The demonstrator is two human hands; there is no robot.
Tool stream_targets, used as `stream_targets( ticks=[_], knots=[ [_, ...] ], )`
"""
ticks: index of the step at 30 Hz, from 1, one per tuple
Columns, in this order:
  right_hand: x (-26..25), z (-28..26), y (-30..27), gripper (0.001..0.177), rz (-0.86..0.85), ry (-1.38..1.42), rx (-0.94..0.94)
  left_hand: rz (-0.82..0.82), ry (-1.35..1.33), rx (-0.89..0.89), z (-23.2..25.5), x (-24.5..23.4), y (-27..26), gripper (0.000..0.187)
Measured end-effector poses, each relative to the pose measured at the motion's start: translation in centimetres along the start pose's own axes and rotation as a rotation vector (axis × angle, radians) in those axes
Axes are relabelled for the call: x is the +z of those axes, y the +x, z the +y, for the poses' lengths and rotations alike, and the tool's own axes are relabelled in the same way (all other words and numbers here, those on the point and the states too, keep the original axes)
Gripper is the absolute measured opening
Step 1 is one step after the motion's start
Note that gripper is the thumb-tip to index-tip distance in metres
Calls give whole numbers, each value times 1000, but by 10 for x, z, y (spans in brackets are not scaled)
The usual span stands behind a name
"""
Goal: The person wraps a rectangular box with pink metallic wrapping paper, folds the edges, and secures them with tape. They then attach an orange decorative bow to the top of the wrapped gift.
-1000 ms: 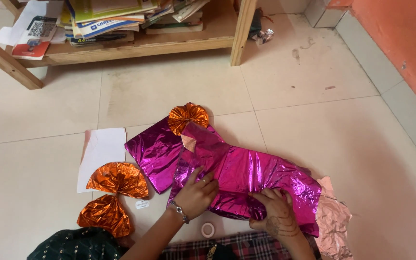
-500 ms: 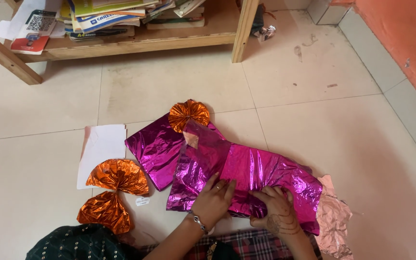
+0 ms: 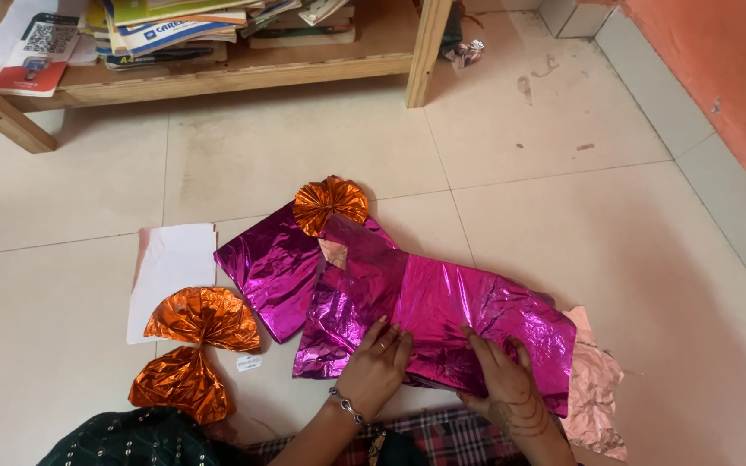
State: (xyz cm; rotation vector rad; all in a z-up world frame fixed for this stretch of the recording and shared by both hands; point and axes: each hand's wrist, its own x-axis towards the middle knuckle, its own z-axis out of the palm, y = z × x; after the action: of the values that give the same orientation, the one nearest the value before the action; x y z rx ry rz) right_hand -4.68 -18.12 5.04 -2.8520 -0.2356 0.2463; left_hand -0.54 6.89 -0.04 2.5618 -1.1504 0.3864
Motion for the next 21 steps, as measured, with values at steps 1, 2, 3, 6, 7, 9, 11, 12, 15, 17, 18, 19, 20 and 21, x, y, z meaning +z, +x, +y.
stream_targets(
  ticks=[1,2,3,6,7,9,11,12,15,17,18,19,20,21],
  knots=[
    [2,2,-2,111,32,0,-19,12,19,-1,0,1,0,54],
    [4,4,-5,110,85,4,-41,1,20,-1,1,2,-1,55],
    [7,6,-7,110,138,8,-67,-9,23,-4,0,2,-1,56],
    [13,7,-13,105,224,-9,-86,-38,-17,-14,0,0,-1,62],
    [14,7,-14,103,240,-20,-83,-47,-39,-19,0,-1,-1,65],
    [16,6,-16,98,203,-65,1,-43,-59,-27,0,-1,-1,65],
    [17,3,-17,90,202,-115,31,-10,-122,-50,-2,-2,-2,62],
    [17,1,-17,83,219,-142,19,22,-174,-70,-4,-2,-2,60],
    [18,-4,-18,70,197,-180,17,40,-241,-88,-5,-2,-4,55],
    [18,-5,-18,65,180,-179,19,53,-262,-70,-6,-2,-5,48],
    [18,-5,-19,64,182,-174,16,72,-276,-55,-8,-3,-7,43],
    [18,-5,-19,63,184,-169,11,92,-289,-40,-9,-4,-8,38],
    [18,-4,-18,63,180,-173,12,91,-292,-32,-9,-4,-8,35],
    [19,-4,-19,62,176,-176,14,88,-296,-24,-10,-5,-8,31]
  ],
)
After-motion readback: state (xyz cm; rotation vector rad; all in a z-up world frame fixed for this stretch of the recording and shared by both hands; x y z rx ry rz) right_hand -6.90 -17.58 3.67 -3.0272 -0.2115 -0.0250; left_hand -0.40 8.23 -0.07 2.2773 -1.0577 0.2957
